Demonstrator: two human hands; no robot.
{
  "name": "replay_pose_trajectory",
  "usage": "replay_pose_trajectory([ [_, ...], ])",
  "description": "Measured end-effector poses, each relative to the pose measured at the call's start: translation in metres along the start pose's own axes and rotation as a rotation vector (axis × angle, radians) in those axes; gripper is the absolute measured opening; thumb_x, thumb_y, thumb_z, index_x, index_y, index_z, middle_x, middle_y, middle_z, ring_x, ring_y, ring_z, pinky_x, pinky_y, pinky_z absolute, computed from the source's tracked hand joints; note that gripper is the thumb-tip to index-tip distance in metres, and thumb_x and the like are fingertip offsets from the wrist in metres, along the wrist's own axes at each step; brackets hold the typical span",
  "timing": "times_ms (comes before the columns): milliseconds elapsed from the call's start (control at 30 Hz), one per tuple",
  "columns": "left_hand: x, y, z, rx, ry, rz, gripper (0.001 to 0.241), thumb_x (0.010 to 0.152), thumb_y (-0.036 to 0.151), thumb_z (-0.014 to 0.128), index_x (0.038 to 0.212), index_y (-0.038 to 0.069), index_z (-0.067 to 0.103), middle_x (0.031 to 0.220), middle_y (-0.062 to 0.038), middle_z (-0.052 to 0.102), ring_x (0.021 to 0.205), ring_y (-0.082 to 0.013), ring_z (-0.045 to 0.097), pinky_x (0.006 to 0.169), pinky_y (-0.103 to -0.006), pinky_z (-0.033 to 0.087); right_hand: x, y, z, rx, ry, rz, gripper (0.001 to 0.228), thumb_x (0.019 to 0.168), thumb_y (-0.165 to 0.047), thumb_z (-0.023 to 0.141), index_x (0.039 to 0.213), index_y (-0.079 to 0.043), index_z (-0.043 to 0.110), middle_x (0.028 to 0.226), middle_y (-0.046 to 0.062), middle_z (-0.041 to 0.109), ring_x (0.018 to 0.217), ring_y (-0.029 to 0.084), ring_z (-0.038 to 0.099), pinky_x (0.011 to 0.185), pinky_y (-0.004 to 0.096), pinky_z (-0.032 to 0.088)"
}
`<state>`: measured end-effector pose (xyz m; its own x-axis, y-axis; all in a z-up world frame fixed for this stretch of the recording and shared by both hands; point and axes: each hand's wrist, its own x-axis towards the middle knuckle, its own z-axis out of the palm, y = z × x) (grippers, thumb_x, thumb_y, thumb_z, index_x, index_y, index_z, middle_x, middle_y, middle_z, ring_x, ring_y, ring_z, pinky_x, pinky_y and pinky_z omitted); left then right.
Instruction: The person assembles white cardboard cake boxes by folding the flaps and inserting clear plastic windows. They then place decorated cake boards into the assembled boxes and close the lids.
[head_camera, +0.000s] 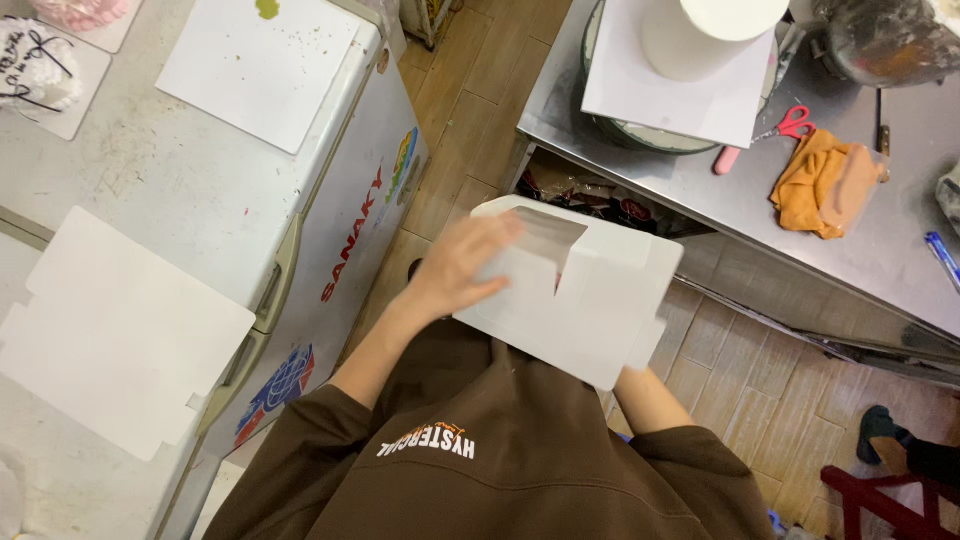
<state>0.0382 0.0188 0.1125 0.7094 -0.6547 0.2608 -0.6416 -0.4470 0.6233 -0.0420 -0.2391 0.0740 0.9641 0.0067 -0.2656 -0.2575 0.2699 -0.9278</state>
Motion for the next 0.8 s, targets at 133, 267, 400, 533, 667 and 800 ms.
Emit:
replay_pose_trajectory([
  [133,0.021,0.027,0.005,0.002,-0.079,0.056,0.069,0.057,0.03,0.091,0.116,0.008,0.063,0.114,-0.01,0.059,0.112,-0.0319,0.056,0.094,-0.0456,0.048,0.001,0.005,0.014,-0.023,-0.078,0.006,0.062,0.102,-0.03,0.055,0.155,-0.005,0.037,0.149,0.013,0.055,0.118,0.02,0.059,0.101,0.031,0.049],
  [267,0.016,0.023,0.024,0.124,-0.003,0.051,0.053,0.055,0.023,0.089,0.097,0.009,0.059,0.099,-0.007,0.057,0.097,-0.0307,0.058,0.085,-0.0447,0.049,-0.012,0.004,0.021,-0.057,-0.16,0.015,0.065,0.101,-0.027,0.056,0.158,-0.005,0.033,0.15,0.013,0.054,0.116,0.019,0.059,0.098,0.029,0.05],
  [400,-0.013,0.018,0.06,0.284,0.054,0.153,0.035,0.078,0.019,0.082,0.105,0.013,0.06,0.106,-0.003,0.057,0.1,-0.0229,0.06,0.088,-0.038,0.051,-0.016,0.0,0.029,-0.081,-0.24,0.021,0.07,0.099,-0.024,0.058,0.16,-0.006,0.03,0.151,0.013,0.053,0.114,0.017,0.06,0.096,0.028,0.052],
  [533,-0.034,0.02,0.061,0.112,0.037,0.269,0.046,0.085,0.034,0.075,0.118,0.005,0.062,0.118,-0.007,0.06,0.107,-0.0261,0.061,0.091,-0.0403,0.05,-0.014,-0.006,0.025,-0.141,-0.266,-0.014,0.074,0.097,-0.021,0.06,0.162,-0.007,0.027,0.153,0.013,0.051,0.112,0.016,0.06,0.094,0.026,0.053],
  [667,-0.02,0.019,0.045,0.15,0.075,0.3,0.053,0.078,0.042,0.073,0.12,0.011,0.063,0.131,-0.007,0.061,0.12,-0.0278,0.06,0.097,-0.0414,0.049,-0.014,0.001,0.017,-0.088,-0.24,0.075,0.071,0.101,-0.027,0.047,0.163,-0.009,0.019,0.152,0.011,0.049,0.122,0.017,0.059,0.101,0.03,0.051],
  [800,-0.006,0.005,0.039,0.221,0.129,0.426,0.054,0.084,0.046,0.076,0.12,0.008,0.066,0.124,-0.008,0.064,0.115,-0.0254,0.064,0.093,-0.0381,0.053,-0.013,0.012,0.004,-0.1,-0.278,0.088,0.065,0.103,-0.027,0.049,0.16,-0.005,0.025,0.15,0.014,0.05,0.124,0.02,0.059,0.103,0.033,0.052],
])
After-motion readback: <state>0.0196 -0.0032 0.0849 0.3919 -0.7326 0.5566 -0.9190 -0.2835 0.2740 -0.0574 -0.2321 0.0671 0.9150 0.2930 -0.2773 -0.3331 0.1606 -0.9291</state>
